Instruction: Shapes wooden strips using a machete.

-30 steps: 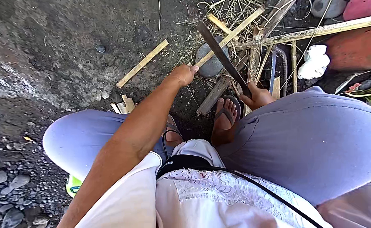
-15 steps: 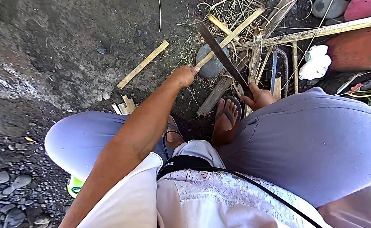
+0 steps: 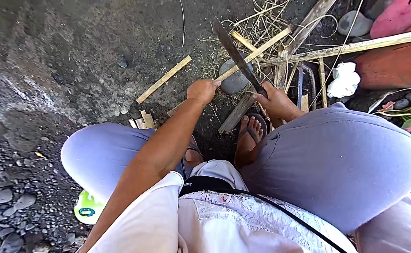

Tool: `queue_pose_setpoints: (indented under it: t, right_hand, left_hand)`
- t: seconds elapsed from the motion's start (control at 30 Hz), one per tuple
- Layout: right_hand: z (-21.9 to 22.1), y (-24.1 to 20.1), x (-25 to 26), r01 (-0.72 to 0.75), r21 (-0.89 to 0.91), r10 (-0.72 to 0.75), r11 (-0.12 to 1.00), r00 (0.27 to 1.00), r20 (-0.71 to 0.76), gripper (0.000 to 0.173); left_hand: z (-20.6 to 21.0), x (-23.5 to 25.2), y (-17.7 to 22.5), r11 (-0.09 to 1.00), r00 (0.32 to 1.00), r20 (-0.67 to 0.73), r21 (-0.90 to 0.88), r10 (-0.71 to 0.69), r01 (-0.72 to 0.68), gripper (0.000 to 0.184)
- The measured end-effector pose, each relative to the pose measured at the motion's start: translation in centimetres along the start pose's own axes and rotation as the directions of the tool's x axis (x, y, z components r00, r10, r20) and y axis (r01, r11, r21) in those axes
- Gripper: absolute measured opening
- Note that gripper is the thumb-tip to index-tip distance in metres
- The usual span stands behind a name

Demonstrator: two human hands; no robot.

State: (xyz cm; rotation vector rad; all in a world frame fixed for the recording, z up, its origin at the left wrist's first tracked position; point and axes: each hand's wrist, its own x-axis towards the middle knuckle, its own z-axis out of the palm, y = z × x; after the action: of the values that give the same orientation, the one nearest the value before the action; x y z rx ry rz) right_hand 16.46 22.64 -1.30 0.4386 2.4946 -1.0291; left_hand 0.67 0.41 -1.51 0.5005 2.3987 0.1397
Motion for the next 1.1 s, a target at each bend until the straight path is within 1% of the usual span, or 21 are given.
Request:
queue_pose_setpoints:
  t: [0.07,0.13,0.17,0.23,0.33,0.43,0.53,0.63,0.73,0.83,0.97,1.1]
  right_hand:
    - [0.0,0.2,-0.6,0.041,0.023,-0.04,0.999,0.999,-0.032,0.041]
    - [0.5,0.5,-0.8,0.049,-0.016,-0.05,0.999,0.997,-0.065,0.044]
    - [1.0,0.7,-0.9,0.034,-0.036,-0.037,0.999,0.996,-0.081,0.047]
    - [1.8,0.9,-1.1,-0.043,-0.06,0.037,0.997,0.995,-0.092,0.054]
    - [2.1,1.1,-1.3,-0.121,-0.068,0.114,0.99,0.988,-0.1,0.058]
    - [2.0,0.6,-1.4,-0.093,-0.041,0.085,0.995,0.983,-0.166,0.056]
    - [1.9,0.1,-0.9,-0.053,-0.053,0.04,0.997,0.974,-0.222,0.055]
    - [2.4,0.3,-0.3,-0.086,-0.079,0.069,0.993,0.977,-0.2,0.055]
    - [3.0,0.7,0.0,-0.127,-0.051,0.118,0.991,0.982,-0.146,0.055]
    - [3.4,0.7,0.0,-0.141,-0.032,0.136,0.99,0.983,-0.126,0.056]
    - [3.9,0.9,-0.3,-0.156,0.004,0.155,0.988,0.981,-0.118,0.057]
    - [4.3,1.2,-0.3,-0.135,0.046,0.14,0.99,0.981,-0.133,0.056]
  left_hand:
    - [0.0,-0.3,0.2,0.999,0.999,-0.044,0.035,0.006,-0.005,0.061]
    - [0.3,-0.1,0.3,0.999,0.999,-0.035,0.02,0.034,-0.033,0.055]
    - [0.6,0.0,0.3,0.999,0.998,-0.02,0.009,0.054,-0.054,0.053]
    - [1.1,0.1,0.5,0.998,0.998,0.021,0.011,0.064,-0.065,0.051]
    - [1.2,-0.2,0.7,0.999,0.998,0.043,0.016,0.049,-0.05,0.055]
    - [0.9,-0.2,1.0,0.999,0.998,0.053,0.028,0.041,-0.043,0.056]
    - [1.2,-0.1,1.2,0.999,0.998,0.06,0.02,0.036,-0.038,0.053]
    - [1.4,0.1,1.2,0.999,0.997,0.07,0.011,0.031,-0.032,0.052]
    - [1.4,0.1,1.0,0.999,0.997,0.065,0.019,0.028,-0.029,0.051]
    - [1.4,0.1,0.9,0.999,0.997,0.066,0.007,0.031,-0.031,0.05]
    - [1.4,0.1,0.5,0.998,0.996,0.056,-0.013,0.069,-0.069,0.053]
    - [1.5,0.3,0.0,0.992,0.992,0.042,-0.029,0.121,-0.12,0.05]
